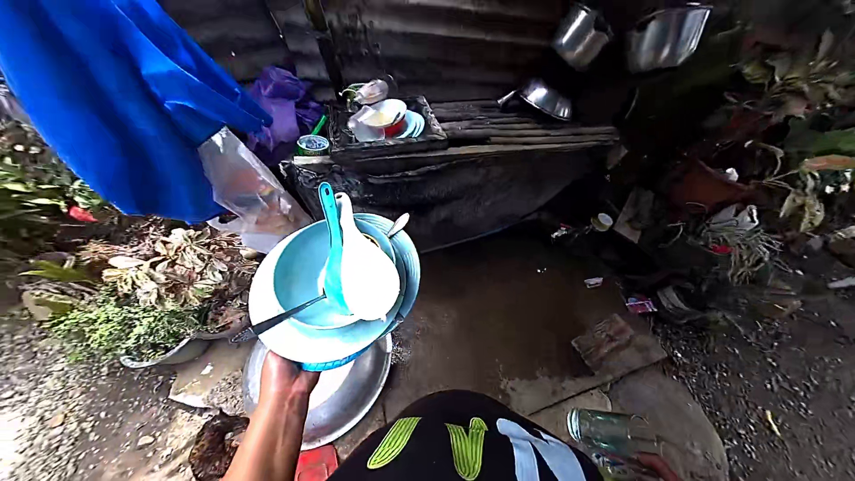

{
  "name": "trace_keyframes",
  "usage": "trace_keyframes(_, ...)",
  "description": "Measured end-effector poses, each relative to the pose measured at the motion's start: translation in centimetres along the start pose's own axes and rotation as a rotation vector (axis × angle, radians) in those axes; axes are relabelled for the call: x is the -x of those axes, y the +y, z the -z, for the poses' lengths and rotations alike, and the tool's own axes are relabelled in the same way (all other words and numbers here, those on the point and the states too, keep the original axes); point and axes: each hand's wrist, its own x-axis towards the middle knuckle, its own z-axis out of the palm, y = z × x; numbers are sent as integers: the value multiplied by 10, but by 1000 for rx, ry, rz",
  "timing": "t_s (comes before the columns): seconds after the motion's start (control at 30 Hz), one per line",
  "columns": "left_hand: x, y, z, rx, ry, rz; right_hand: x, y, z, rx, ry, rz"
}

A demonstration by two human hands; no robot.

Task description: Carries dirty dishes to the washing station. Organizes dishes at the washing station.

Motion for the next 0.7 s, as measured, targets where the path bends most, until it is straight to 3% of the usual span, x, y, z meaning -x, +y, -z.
trace_keyframes(0.1, -16, -4, -33, 32, 44, -36, -105, -37, 20, 10, -49, 110)
trace_keyframes(0.2, -35, -4, -48, 29, 100, -87, -196, -108, 23, 51, -31, 205)
trace_keyframes(0.33, -68, 0, -48, -18, 241, -180, -304, -214, 6, 111, -12, 361)
trace_keyframes(0.5, -131, 4, -46, -53, 283, -265, -419, -344, -30, 122, -23, 406)
trace_keyframes(0.57, -159, 0, -51, -72, 144, -378, -459, -397, -43, 100, -40, 435)
trace_keyframes(0.63, -199, -2, -42, -92, -179, -478, -499, -447, -55, 97, -59, 493)
trace_keyframes(0.7, -212, 8, -115, -108, 176, -396, -538, -494, -69, 99, -94, 546)
